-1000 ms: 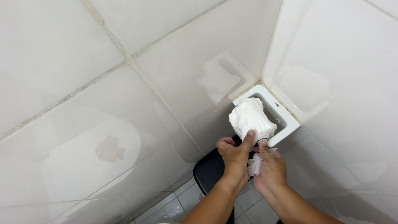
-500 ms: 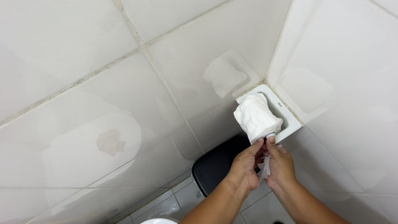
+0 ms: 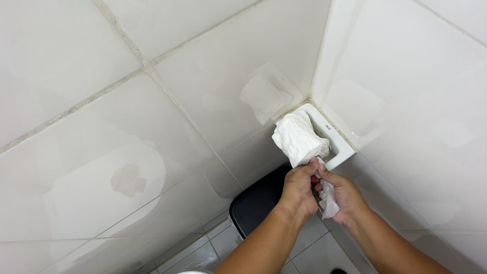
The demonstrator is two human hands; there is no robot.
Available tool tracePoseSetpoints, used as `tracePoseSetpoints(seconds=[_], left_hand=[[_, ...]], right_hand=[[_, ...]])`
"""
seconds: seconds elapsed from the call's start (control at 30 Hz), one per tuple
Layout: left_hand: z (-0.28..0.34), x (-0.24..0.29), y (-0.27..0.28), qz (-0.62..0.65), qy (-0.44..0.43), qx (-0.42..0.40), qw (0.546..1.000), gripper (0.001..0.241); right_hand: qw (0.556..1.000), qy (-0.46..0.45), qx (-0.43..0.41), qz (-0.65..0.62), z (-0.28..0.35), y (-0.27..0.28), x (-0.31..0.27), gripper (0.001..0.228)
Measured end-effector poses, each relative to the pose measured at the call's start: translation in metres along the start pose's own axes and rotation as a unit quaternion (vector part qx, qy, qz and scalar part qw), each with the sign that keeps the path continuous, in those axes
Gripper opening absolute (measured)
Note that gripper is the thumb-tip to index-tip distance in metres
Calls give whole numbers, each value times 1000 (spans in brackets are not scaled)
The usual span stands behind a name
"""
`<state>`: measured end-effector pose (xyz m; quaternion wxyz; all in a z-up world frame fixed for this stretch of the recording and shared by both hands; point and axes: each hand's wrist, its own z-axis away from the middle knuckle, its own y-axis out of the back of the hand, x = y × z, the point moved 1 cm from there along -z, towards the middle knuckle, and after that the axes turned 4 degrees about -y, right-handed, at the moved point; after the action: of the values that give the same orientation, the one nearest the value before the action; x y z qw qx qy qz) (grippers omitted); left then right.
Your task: The person retrieves a new roll of toilet paper from a trash bin, removes the old roll from the wall-mounted holder, and installs the new roll. They then wipe the toilet seat and the trash bin lid with a cloth.
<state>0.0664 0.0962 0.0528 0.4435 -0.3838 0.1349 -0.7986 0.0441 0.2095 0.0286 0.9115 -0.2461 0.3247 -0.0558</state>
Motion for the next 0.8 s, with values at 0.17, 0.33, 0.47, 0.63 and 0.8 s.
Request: tracePoseSetpoints(seconds=[0.17, 0.33, 0.47, 0.63, 0.8], left_hand=[[-9, -4, 3, 18, -61, -50, 997, 19], [-4, -2, -4, 45, -92, -78, 992, 22], [-7, -4, -4, -9, -80, -42, 996, 24], [-10, -11, -1, -37, -91, -21, 995, 27], [-8, -20, -1, 20, -184, -70, 980, 29]], right_hand=[[997, 29, 34, 67, 5, 3, -15, 38], [985, 32, 68, 154, 6, 14, -38, 41], [981, -33, 56, 181, 8, 13, -51, 44], [974, -40, 55, 218, 8, 11, -57, 43], [965, 28, 72, 252, -2, 11, -48, 41]])
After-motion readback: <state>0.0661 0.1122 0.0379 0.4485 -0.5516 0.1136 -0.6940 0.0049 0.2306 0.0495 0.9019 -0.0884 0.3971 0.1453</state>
